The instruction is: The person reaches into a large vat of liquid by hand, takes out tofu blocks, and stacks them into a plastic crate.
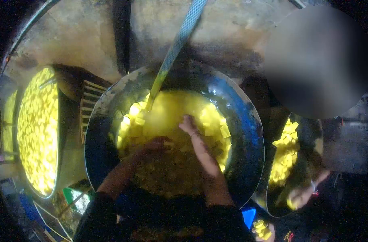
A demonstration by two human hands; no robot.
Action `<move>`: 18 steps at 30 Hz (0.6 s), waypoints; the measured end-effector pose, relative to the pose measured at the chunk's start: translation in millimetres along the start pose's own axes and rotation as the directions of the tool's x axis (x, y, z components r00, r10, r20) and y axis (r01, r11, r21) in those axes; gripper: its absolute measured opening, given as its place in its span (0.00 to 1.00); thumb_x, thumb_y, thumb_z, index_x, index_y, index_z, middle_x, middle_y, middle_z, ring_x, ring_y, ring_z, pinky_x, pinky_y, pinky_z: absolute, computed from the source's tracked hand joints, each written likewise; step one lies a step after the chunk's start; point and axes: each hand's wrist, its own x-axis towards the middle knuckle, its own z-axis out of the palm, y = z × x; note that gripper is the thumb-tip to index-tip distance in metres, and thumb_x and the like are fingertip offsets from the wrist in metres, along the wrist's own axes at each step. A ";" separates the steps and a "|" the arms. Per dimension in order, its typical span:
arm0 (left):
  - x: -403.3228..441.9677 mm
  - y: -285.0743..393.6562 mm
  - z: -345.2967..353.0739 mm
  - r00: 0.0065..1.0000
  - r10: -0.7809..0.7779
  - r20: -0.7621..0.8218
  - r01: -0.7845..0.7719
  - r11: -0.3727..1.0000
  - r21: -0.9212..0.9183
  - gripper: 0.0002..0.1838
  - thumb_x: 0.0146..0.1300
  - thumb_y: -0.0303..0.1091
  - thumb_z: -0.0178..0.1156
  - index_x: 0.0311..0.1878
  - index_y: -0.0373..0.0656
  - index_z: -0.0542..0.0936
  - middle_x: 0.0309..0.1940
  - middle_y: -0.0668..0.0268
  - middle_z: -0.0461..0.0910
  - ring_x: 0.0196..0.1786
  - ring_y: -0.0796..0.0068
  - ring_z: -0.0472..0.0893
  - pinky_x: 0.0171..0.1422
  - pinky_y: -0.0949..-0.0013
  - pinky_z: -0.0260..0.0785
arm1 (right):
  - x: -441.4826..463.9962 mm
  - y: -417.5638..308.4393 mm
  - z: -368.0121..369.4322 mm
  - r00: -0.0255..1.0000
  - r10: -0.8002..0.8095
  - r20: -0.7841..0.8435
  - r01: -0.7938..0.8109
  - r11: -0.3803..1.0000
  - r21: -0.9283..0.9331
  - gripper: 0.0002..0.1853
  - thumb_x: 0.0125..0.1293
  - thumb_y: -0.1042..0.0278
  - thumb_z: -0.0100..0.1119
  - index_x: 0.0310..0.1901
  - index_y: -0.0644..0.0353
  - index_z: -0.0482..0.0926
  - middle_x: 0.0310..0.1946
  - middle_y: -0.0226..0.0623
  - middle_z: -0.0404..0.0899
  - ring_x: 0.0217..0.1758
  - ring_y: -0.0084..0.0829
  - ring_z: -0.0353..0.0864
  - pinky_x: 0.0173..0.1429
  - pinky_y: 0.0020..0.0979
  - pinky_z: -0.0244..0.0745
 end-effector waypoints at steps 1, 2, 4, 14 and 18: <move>1.3 -3.0 -5.5 0.998 0.020 -0.064 -0.027 0.994 -0.109 0.18 0.63 0.40 0.53 0.51 0.40 0.77 0.50 0.53 0.77 0.54 0.60 0.75 0.62 0.58 0.63 | -0.1 14.8 -1.0 0.994 -0.102 -0.041 0.109 0.960 0.259 0.29 0.52 0.59 0.66 0.54 0.63 0.74 0.51 0.50 0.75 0.56 0.43 0.73 0.62 0.37 0.68; 5.1 -5.1 -9.3 0.993 -0.009 -0.119 -0.022 0.967 -0.255 0.17 0.63 0.39 0.52 0.51 0.39 0.77 0.48 0.54 0.77 0.53 0.61 0.75 0.61 0.58 0.64 | -6.9 16.4 -14.6 0.994 -0.098 -0.041 0.106 0.962 0.251 0.29 0.52 0.59 0.66 0.54 0.63 0.74 0.51 0.50 0.75 0.56 0.43 0.73 0.62 0.37 0.68; 14.4 2.1 -10.4 0.909 -0.414 -0.034 0.162 0.429 -0.889 0.17 0.63 0.39 0.52 0.49 0.38 0.76 0.45 0.56 0.78 0.51 0.62 0.76 0.59 0.59 0.66 | -34.0 1.7 -57.3 0.968 -0.228 0.107 0.121 0.794 0.595 0.29 0.53 0.61 0.68 0.56 0.64 0.73 0.51 0.47 0.76 0.55 0.40 0.75 0.61 0.34 0.69; 50.9 55.0 5.7 0.739 -0.635 -0.228 -0.403 -0.146 -0.903 0.15 0.60 0.36 0.49 0.47 0.41 0.74 0.39 0.60 0.77 0.40 0.65 0.77 0.45 0.62 0.72 | -132.2 -104.3 -94.3 0.987 -0.157 0.034 0.136 0.932 0.336 0.23 0.56 0.63 0.67 0.52 0.65 0.75 0.50 0.36 0.77 0.51 0.26 0.75 0.56 0.28 0.71; 50.4 59.1 10.5 0.691 -0.666 -0.283 -0.514 -0.176 -0.839 0.16 0.61 0.39 0.46 0.44 0.41 0.76 0.37 0.61 0.77 0.40 0.65 0.77 0.45 0.64 0.72 | -136.2 -112.2 -82.0 0.972 -0.218 -0.085 0.234 0.895 0.379 0.24 0.56 0.53 0.66 0.49 0.61 0.74 0.46 0.42 0.78 0.53 0.38 0.75 0.58 0.36 0.68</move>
